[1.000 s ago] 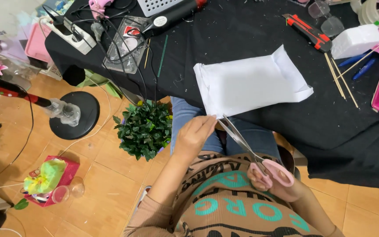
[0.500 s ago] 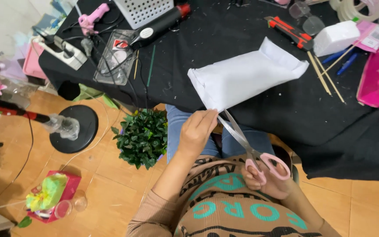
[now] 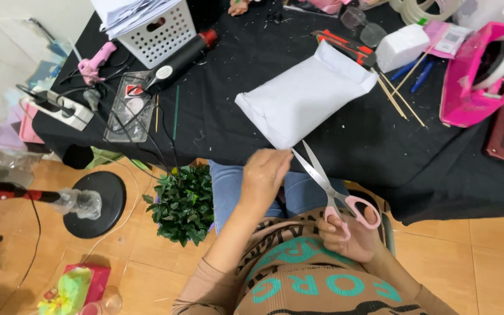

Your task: The person sits cross-legged at a table and uses pink-handled scissors to cut a white sheet of paper. They trim the edges and cut out a series of diamond shapes, then place the finished piece into a white plastic basket.

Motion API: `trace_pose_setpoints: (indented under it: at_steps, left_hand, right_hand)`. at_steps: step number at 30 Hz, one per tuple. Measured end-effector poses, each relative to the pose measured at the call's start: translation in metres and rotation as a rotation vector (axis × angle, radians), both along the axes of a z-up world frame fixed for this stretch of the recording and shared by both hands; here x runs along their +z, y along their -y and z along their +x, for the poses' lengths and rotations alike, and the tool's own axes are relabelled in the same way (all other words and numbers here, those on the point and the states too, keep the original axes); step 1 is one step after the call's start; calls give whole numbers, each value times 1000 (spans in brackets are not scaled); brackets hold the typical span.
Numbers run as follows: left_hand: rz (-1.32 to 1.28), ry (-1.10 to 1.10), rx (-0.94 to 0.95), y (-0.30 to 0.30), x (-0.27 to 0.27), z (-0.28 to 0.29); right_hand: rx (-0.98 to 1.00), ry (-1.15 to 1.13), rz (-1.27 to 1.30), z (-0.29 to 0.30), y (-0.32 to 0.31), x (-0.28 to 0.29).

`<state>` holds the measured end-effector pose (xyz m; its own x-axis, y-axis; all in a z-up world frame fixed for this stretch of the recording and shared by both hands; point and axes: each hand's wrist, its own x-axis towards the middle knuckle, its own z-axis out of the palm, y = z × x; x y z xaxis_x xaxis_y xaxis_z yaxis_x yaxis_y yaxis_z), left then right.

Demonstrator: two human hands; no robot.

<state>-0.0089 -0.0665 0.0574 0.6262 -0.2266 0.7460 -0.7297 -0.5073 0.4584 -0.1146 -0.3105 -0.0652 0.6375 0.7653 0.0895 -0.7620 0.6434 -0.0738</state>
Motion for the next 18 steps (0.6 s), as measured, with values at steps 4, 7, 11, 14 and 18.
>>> trace_pose_setpoints:
  at_steps: [4, 7, 11, 14, 18]
  left_hand:
    - [210, 83, 111, -20, 17, 48]
    - [408, -38, 52, -34, 31, 82]
    - [466, -348, -28, -34, 28, 113]
    - [484, -435, 29, -28, 22, 113]
    - [351, -513, 132, -15, 30, 91]
  right_hand:
    - [-5, 5, -37, 3, 3, -1]
    - [-7, 29, 4, 3, 1, -1]
    - [-19, 74, -78, 5, 1, 0]
    - [-13, 75, -72, 5, 1, 2]
    - [-93, 112, -97, 6, 11, -45]
